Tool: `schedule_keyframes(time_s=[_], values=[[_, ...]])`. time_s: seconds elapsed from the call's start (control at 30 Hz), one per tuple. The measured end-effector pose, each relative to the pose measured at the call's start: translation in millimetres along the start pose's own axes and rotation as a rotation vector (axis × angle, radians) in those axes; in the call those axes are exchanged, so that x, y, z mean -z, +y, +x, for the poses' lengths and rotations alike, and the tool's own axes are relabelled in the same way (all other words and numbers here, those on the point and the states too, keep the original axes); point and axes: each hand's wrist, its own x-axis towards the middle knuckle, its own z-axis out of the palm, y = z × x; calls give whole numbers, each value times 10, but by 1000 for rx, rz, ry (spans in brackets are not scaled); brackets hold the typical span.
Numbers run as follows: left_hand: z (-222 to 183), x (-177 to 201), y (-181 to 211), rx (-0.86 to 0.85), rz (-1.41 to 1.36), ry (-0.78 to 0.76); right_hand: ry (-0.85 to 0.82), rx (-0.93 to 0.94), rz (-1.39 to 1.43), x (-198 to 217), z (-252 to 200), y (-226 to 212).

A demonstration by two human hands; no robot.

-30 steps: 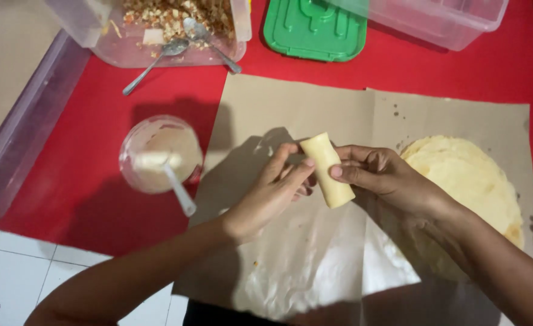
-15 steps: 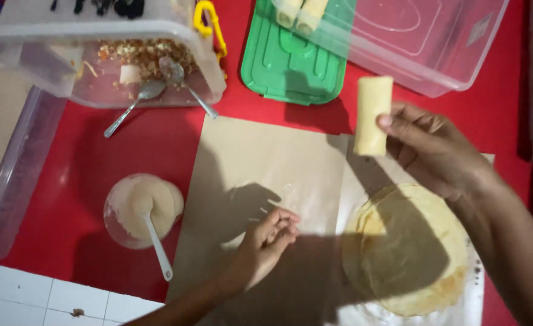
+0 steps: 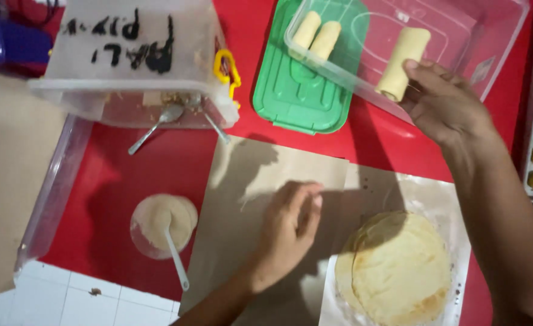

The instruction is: Filling crepes with a mixture and cheese sticks and rolling them up

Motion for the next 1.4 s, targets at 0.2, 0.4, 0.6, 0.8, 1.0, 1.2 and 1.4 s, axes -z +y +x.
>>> schedule_keyframes(time_s=[0.2, 0.4, 0.6, 0.8, 1.0, 1.2, 1.4], values=[[-295, -134, -245, 209, -41, -310, 99, -52, -11, -79, 660, 29], [-249, -57, -360, 112, -53, -212, 163, -147, -146, -211, 1127, 183], [-257, -64, -405, 75, -108, -189, 171, -257, -393, -376, 1207, 273], [-291, -64, -487, 164, -154, -224, 107, -275, -479, -492, 1269, 365], [-279, 12, -452, 157, -163, -229, 130, -255, -550, -609, 1202, 321], [-369, 7, -478, 157, -141, -251, 148, -227, -554, -577, 1236, 356], [-482, 23, -458, 203, -122, -297, 150, -136, -697, -504, 1246, 397]])
